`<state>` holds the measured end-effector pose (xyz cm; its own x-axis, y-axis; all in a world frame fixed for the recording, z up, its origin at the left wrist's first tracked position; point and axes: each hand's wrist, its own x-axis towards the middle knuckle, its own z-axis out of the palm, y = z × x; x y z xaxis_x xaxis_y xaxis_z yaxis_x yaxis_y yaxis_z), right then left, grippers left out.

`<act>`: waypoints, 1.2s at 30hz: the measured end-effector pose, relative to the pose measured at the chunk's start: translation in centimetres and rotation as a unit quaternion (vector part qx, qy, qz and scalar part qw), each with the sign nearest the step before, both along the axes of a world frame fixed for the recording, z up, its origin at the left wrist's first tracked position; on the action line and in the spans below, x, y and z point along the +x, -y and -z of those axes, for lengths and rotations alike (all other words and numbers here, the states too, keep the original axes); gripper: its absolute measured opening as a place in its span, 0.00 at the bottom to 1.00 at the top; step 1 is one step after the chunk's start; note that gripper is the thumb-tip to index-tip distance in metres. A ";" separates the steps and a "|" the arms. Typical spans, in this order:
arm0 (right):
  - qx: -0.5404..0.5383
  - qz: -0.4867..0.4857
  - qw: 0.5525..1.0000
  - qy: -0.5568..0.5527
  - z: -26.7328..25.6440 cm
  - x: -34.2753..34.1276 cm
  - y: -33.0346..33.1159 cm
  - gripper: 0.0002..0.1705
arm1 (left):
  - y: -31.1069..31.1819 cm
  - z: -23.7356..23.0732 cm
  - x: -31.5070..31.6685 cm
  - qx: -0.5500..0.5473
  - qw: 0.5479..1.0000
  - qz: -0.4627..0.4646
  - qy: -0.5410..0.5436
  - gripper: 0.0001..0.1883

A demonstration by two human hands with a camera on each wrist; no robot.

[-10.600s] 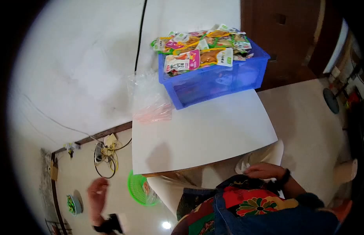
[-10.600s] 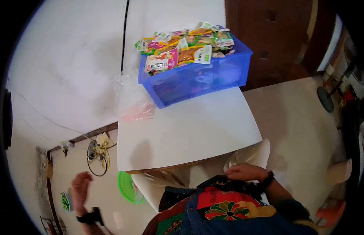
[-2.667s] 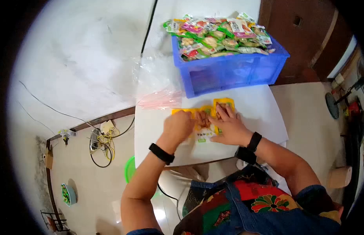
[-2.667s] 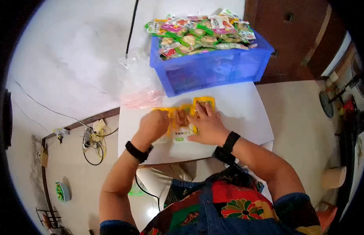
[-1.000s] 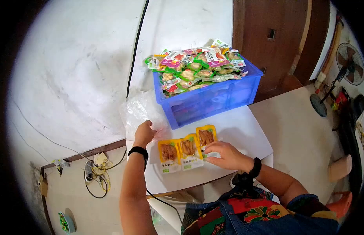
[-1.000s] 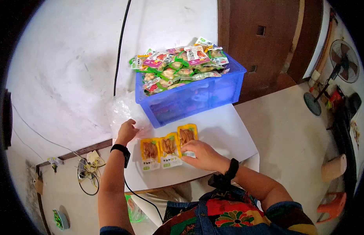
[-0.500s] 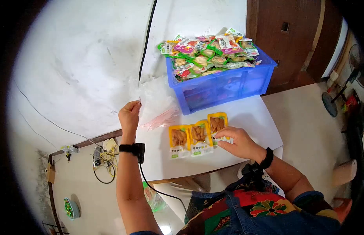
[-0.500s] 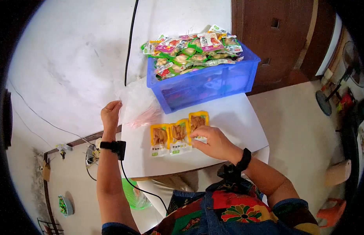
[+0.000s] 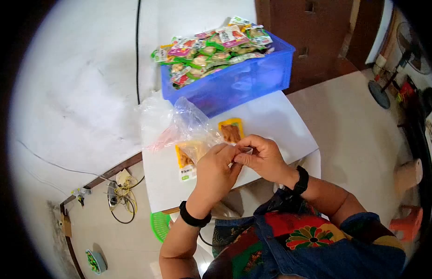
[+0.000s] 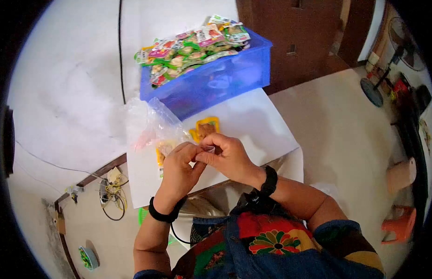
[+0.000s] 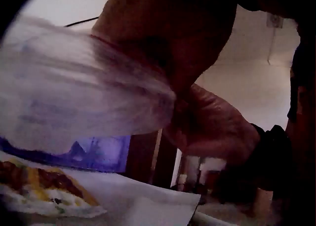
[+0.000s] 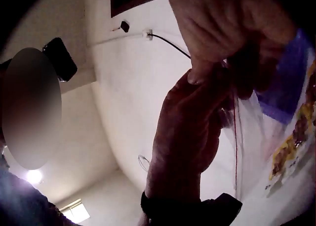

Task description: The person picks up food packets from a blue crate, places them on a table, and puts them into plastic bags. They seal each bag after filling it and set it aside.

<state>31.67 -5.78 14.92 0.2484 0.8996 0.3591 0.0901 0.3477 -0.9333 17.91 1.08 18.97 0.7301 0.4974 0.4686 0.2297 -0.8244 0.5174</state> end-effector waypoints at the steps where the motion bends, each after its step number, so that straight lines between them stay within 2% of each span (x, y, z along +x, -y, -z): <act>1: -0.012 0.012 1.000 0.011 0.4 0.6 0.7 0.10 | 0.4 0.3 0.6 0.001 1.000 0.014 -0.011 0.07; 2: 0.005 0.044 0.999 0.015 0.8 1.1 1.2 0.07 | 0.7 0.5 1.2 -0.002 1.000 0.022 -0.013 0.07; 5: -0.011 0.085 0.996 0.030 1.8 2.8 3.2 0.09 | 1.8 1.3 2.9 0.005 0.999 0.012 -0.031 0.08; 7: -0.027 0.118 0.991 0.055 2.6 3.8 4.5 0.10 | 2.1 1.6 4.0 0.115 0.992 -0.008 -0.059 0.08; 8: -0.037 0.144 0.986 0.081 2.9 4.2 5.1 0.12 | 2.3 1.9 4.5 0.111 0.992 -0.007 -0.059 0.08; 9: -0.041 0.143 0.985 0.082 2.9 4.6 5.8 0.12 | 2.6 2.3 5.2 0.165 0.985 -0.009 -0.051 0.07; 10: -0.083 0.153 0.975 0.135 2.8 5.0 6.4 0.12 | 2.8 2.7 5.8 0.219 0.975 -0.013 -0.044 0.07; 11: -0.125 0.163 0.960 0.188 2.6 5.4 7.0 0.13 | 3.2 3.0 6.3 0.216 0.975 -0.014 -0.044 0.07; 12: -0.127 0.160 0.960 0.190 2.5 5.8 7.3 0.13 | 3.7 3.2 6.8 0.238 0.969 0.010 -0.059 0.07; 14: -0.028 0.254 0.869 0.423 2.7 6.2 7.7 0.13 | 4.6 4.4 7.8 0.275 0.958 0.057 -0.056 0.08; 15: -0.028 0.244 0.872 0.423 2.9 6.3 7.9 0.13 | 5.0 4.8 8.1 0.270 0.960 0.049 -0.059 0.08; 17: 0.031 0.270 0.885 0.378 3.4 6.7 8.2 0.11 | 5.6 5.3 8.5 0.273 0.949 0.153 -0.047 0.08; 18: 0.033 0.262 0.888 0.376 3.9 7.0 8.3 0.11 | 5.6 5.5 8.6 0.299 0.941 0.149 -0.056 0.08; 20: -0.032 0.214 0.912 0.349 5.3 7.8 8.6 0.07 | 5.3 5.6 8.1 0.278 0.947 0.140 -0.075 0.10; 22: -0.067 0.213 0.911 0.348 5.9 8.4 8.2 0.06 | 4.8 5.5 7.1 0.258 0.952 0.133 -0.093 0.13; 25: -0.118 0.214 0.916 0.317 7.1 9.0 7.7 0.05 | 2.8 5.3 3.8 0.167 0.976 0.013 -0.138 0.27; 27: -0.103 0.201 0.928 0.297 7.3 8.8 7.5 0.04 | 1.1 5.6 1.2 0.112 0.965 -0.087 -0.221 0.37; 28: -0.104 0.205 0.927 0.296 7.2 8.6 7.3 0.04 | 0.5 5.7 0.4 0.128 0.946 -0.136 -0.267 0.39; 29: -0.112 0.204 0.928 0.290 7.1 8.3 7.0 0.04 | -0.3 6.6 -0.4 0.129 0.946 -0.131 -0.267 0.39; 31: -0.120 0.209 0.928 0.283 6.9 7.8 6.8 0.04 | -1.8 8.8 -1.4 0.173 0.931 -0.181 -0.265 0.29; 33: -0.160 0.221 0.935 0.226 6.5 7.4 6.6 0.06 | -2.5 10.0 -1.5 0.177 0.926 -0.184 -0.276 0.28; 36: -0.149 0.219 0.940 0.217 6.2 7.0 6.6 0.05 | -3.3 10.1 -0.9 0.142 0.929 -0.202 -0.274 0.27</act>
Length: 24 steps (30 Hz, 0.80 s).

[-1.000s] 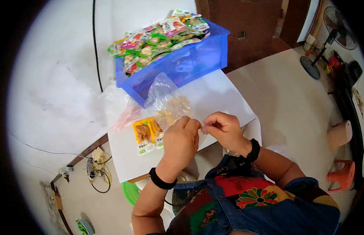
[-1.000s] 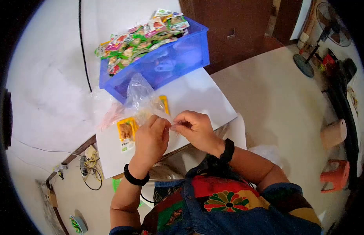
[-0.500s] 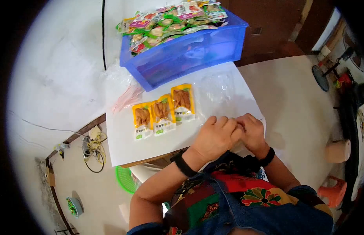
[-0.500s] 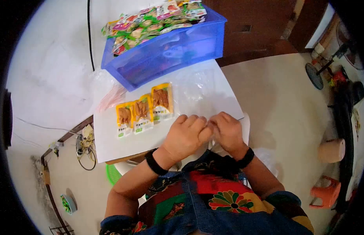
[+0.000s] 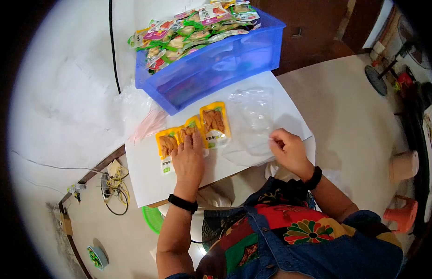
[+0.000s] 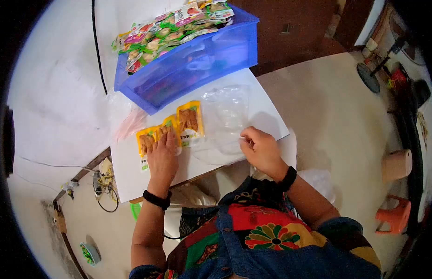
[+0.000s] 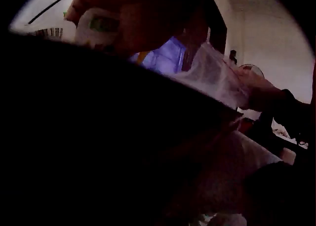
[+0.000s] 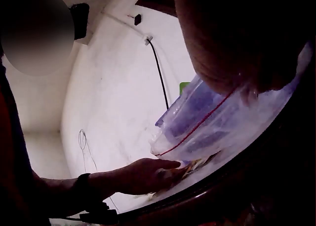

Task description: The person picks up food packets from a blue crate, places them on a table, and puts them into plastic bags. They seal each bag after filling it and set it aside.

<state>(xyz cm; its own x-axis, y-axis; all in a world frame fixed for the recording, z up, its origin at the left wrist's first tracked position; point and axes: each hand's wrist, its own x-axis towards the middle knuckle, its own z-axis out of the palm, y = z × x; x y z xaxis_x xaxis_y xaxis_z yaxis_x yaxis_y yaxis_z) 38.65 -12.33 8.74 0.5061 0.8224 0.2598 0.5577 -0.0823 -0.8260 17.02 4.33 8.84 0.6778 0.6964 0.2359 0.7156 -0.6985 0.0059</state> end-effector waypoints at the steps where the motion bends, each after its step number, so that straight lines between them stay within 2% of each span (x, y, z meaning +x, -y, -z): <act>1: -0.001 0.006 1.000 0.002 -0.1 -0.1 0.0 0.05 | -0.2 -0.6 0.1 -0.051 0.998 -0.014 -0.013 0.26; 2: 0.009 -0.012 1.000 0.022 -0.1 -0.1 -0.1 0.05 | -0.3 -1.1 0.0 -0.103 0.994 -0.027 -0.027 0.24; 3: 0.018 -0.030 0.999 0.041 -0.2 -0.2 -0.2 0.05 | -0.7 -1.3 -0.4 -0.105 0.994 -0.022 -0.026 0.24; 5: 0.051 -0.030 0.996 0.074 -0.3 -0.2 -0.6 0.05 | -1.1 -1.9 -1.4 0.075 0.995 0.028 0.056 0.22; 7: 0.080 -0.027 0.991 0.104 -0.3 -0.2 -0.9 0.05 | -0.4 -4.4 -2.4 -0.014 0.991 -0.024 0.130 0.22; 8: 0.070 -0.029 0.992 0.095 -0.5 -0.2 -1.1 0.07 | -0.1 -5.2 -2.9 0.020 0.975 0.030 0.218 0.23; 9: 0.062 -0.032 0.994 0.088 -0.6 -0.2 -1.4 0.08 | -0.1 -5.5 -3.4 0.004 0.955 0.064 0.290 0.19; 11: 0.041 -0.028 0.996 0.072 -1.0 -0.4 -1.6 0.09 | 2.7 -8.2 -3.7 -0.017 0.960 -0.002 0.279 0.12; 12: 0.023 -0.029 0.998 0.058 -1.2 -0.4 -1.8 0.09 | 3.9 -9.1 -3.8 -0.018 0.960 0.002 0.278 0.12; 14: 0.012 -0.024 0.998 0.052 -1.3 -0.6 -2.1 0.10 | 5.8 -10.2 -3.6 -0.231 0.899 0.021 0.371 0.08; 15: 0.001 -0.023 0.999 0.047 -1.3 -0.6 -2.2 0.11 | 6.3 -10.2 -3.2 -0.326 0.844 0.044 0.424 0.08; 17: 0.017 -0.026 0.999 0.028 -1.1 -0.8 -2.3 0.11 | 6.6 -9.3 -2.8 -0.543 0.707 -0.018 0.452 0.08; 18: 0.033 -0.031 0.999 0.009 -1.1 -0.8 -2.3 0.11 | 6.5 -8.5 -2.4 -0.627 0.634 -0.077 0.447 0.09; 19: 0.031 -0.032 0.999 0.010 -1.2 -0.8 -2.4 0.11 | 6.7 -8.5 -1.5 -0.675 0.581 -0.121 0.439 0.11; 21: 0.024 -0.024 0.999 0.006 -1.2 -0.7 -2.4 0.09 | 7.1 -7.1 -1.2 -0.723 0.525 -0.143 0.426 0.12; 22: 0.021 -0.026 0.999 0.004 -1.1 -0.7 -2.4 0.09 | 7.1 -6.2 -1.3 -0.724 0.523 -0.146 0.426 0.12; 24: 0.036 -0.022 0.999 -0.007 -0.9 -0.8 -2.4 0.09 | 7.3 -4.8 -1.7 -0.757 0.491 -0.148 0.405 0.14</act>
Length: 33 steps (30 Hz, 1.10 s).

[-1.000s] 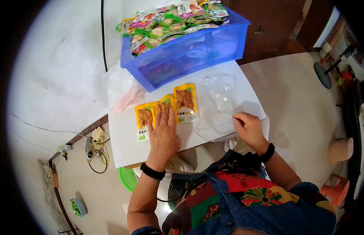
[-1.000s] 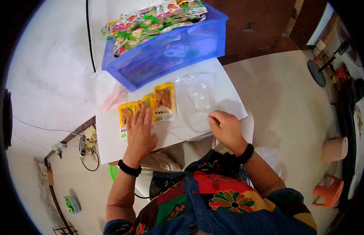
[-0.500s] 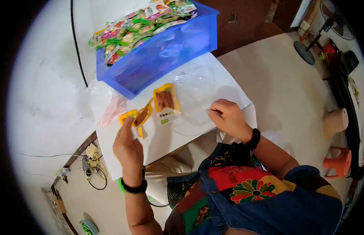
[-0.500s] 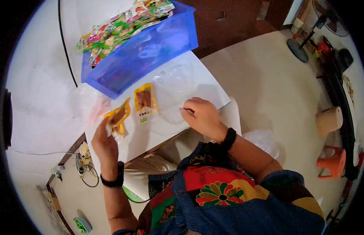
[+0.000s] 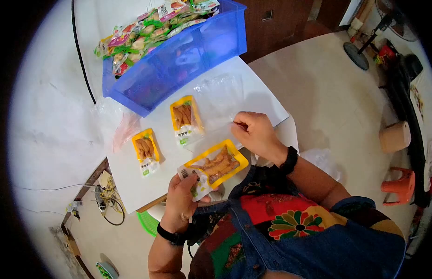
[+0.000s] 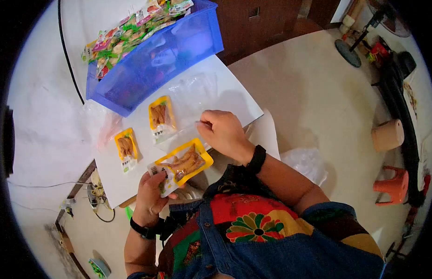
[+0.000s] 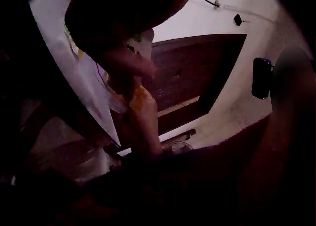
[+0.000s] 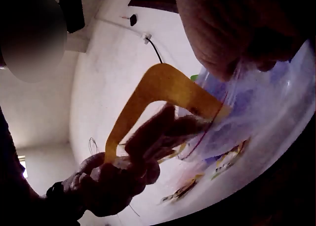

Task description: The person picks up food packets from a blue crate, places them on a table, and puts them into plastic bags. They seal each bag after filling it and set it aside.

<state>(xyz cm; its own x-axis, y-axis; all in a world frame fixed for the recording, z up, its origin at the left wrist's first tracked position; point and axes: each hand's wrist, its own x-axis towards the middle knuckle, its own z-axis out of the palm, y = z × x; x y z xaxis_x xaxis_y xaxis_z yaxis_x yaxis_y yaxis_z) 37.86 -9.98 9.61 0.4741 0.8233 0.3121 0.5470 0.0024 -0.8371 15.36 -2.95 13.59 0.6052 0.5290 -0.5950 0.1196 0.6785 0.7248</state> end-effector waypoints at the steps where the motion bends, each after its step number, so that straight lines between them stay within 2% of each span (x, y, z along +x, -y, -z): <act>1: -0.003 -0.002 1.000 -0.001 0.1 -0.2 0.1 0.09 | 0.2 0.3 0.0 -0.003 1.000 -0.002 -0.001 0.14; 4: 0.025 -0.008 0.998 0.049 0.0 -0.5 0.3 0.09 | 0.5 0.7 0.4 -0.046 0.998 -0.043 0.014 0.15; 6: 0.045 -0.017 0.990 0.136 -0.2 -0.8 0.3 0.08 | 0.2 0.7 1.0 -0.052 0.993 -0.084 0.069 0.15; 7: 0.048 -0.017 0.989 0.138 -0.1 -0.9 0.4 0.08 | 0.3 0.9 1.3 -0.049 0.993 -0.084 0.072 0.15; 9: 0.027 -0.035 0.985 0.170 0.3 -1.0 0.5 0.07 | 0.7 1.4 2.2 -0.061 0.985 -0.144 0.076 0.16; 11: 0.049 -0.037 0.985 0.162 0.3 -1.7 0.6 0.07 | 1.0 1.7 3.4 -0.059 0.981 -0.150 0.105 0.17; 13: 0.043 -0.088 0.982 0.159 0.3 -2.2 0.6 0.08 | 0.8 2.2 5.1 -0.086 0.978 -0.122 0.148 0.17; 15: 0.041 -0.094 0.980 0.171 0.1 -2.5 0.7 0.08 | -0.1 4.3 6.2 -0.061 0.973 -0.114 0.192 0.15; 17: 0.053 -0.101 0.987 0.115 0.7 -2.4 0.7 0.09 | -1.6 6.2 7.1 -0.135 0.943 -0.105 0.285 0.13; 18: 0.052 -0.099 0.987 0.116 0.5 -2.4 0.8 0.09 | -1.9 6.4 7.7 -0.136 0.943 -0.103 0.286 0.13; 20: 0.018 -0.130 0.983 0.126 0.2 -2.4 1.0 0.09 | -2.1 6.0 9.0 -0.071 0.959 -0.095 0.257 0.11; 21: 0.016 -0.133 0.983 0.128 0.6 -2.2 1.1 0.09 | -1.8 5.6 8.9 -0.072 0.958 -0.097 0.260 0.11; 24: 0.029 -0.101 0.990 0.093 1.8 -1.7 1.3 0.08 | -0.3 2.3 6.9 0.030 0.994 0.021 0.102 0.07; 26: 0.004 -0.069 0.992 0.101 2.0 -1.1 1.8 0.08 | 0.4 0.8 5.3 0.098 0.990 0.105 -0.014 0.08; 27: 0.005 -0.066 0.993 0.098 2.1 -0.9 1.8 0.08 | 0.4 0.7 4.4 0.098 0.989 0.108 -0.017 0.08; 28: 0.016 -0.065 0.992 0.104 2.2 -0.8 1.9 0.07 | 0.3 0.2 3.7 0.221 0.954 0.190 -0.067 0.08; 29: 0.028 -0.062 0.992 0.111 2.2 -0.7 2.0 0.06 | 0.1 -0.4 3.4 0.339 0.894 0.268 -0.114 0.10; 30: 0.029 -0.059 0.992 0.109 2.2 -0.8 2.1 0.06 | -0.2 -1.0 3.3 0.538 0.772 0.285 -0.184 0.22; 31: 0.029 -0.064 0.992 0.103 2.1 -0.9 2.2 0.06 | -0.4 -1.2 4.1 0.540 0.771 0.286 -0.183 0.22; 32: 0.029 -0.072 0.992 0.100 1.9 -0.9 2.2 0.06 | -0.6 -1.4 5.1 0.683 0.653 0.257 -0.202 0.25; 33: 0.032 -0.075 0.991 0.103 2.0 -0.9 2.2 0.06 | -0.7 -1.6 6.1 0.803 0.512 0.217 -0.215 0.28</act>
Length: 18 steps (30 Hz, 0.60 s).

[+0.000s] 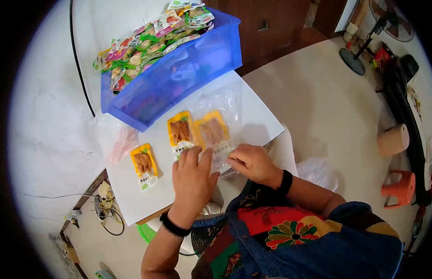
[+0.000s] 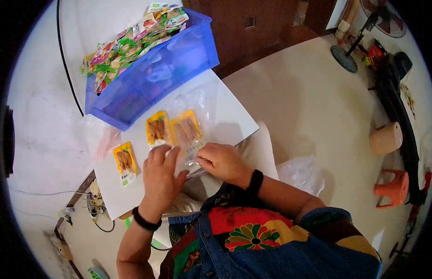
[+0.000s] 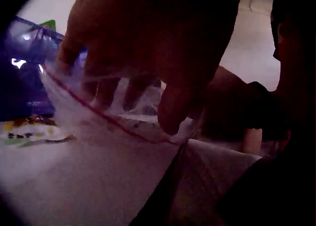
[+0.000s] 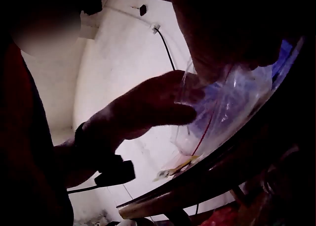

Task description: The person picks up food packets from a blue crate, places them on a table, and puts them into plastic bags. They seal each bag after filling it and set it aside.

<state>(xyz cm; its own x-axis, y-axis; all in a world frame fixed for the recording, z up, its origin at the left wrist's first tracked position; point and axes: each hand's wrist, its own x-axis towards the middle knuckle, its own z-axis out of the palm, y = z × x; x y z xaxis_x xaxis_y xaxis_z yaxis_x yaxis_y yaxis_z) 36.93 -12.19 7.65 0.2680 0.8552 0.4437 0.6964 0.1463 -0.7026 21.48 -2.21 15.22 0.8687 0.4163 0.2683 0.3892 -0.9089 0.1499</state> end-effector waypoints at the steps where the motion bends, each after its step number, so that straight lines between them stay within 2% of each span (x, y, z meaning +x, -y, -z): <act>1: -0.013 0.002 1.000 0.003 0.1 -0.1 0.1 0.07 | -0.4 1.2 0.9 0.022 1.000 0.007 -0.006 0.22; 2: -0.025 0.003 1.000 0.007 0.2 -0.1 0.1 0.08 | -0.7 2.4 1.7 0.024 1.000 0.001 -0.002 0.22; 4: -0.045 -0.010 0.999 0.005 0.1 0.0 0.2 0.09 | -1.1 4.0 3.2 0.057 0.994 0.026 -0.093 0.23; 5: -0.066 -0.016 0.998 0.000 0.0 0.1 0.3 0.09 | -1.2 4.1 3.7 0.033 0.992 0.032 -0.114 0.14; 6: -0.066 -0.024 0.998 0.004 0.2 0.1 0.4 0.09 | -1.4 4.2 4.1 0.033 0.993 0.025 -0.110 0.14; 8: -0.039 -0.013 0.999 -0.020 0.7 0.2 0.5 0.10 | -1.7 4.3 4.8 0.071 0.992 0.040 -0.096 0.04; 12: -0.047 -0.024 0.998 -0.022 0.4 0.3 0.8 0.10 | -2.3 4.9 6.4 0.106 0.984 0.017 -0.141 0.03; 15: -0.040 -0.022 0.998 -0.046 0.7 0.4 0.9 0.09 | -2.6 5.2 7.3 0.092 0.987 -0.023 -0.126 0.03; 18: -0.073 -0.016 0.996 -0.053 0.2 0.4 1.1 0.09 | -3.2 4.4 6.8 0.057 0.981 -0.074 -0.172 0.07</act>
<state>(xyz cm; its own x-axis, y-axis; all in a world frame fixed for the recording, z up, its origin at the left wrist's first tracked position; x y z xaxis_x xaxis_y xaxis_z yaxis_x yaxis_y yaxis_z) 37.33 -13.27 7.47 0.2782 0.9174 0.2845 0.6140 0.0579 -0.7872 28.23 1.02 10.84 0.8485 0.5287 0.0229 0.5276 -0.8420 -0.1127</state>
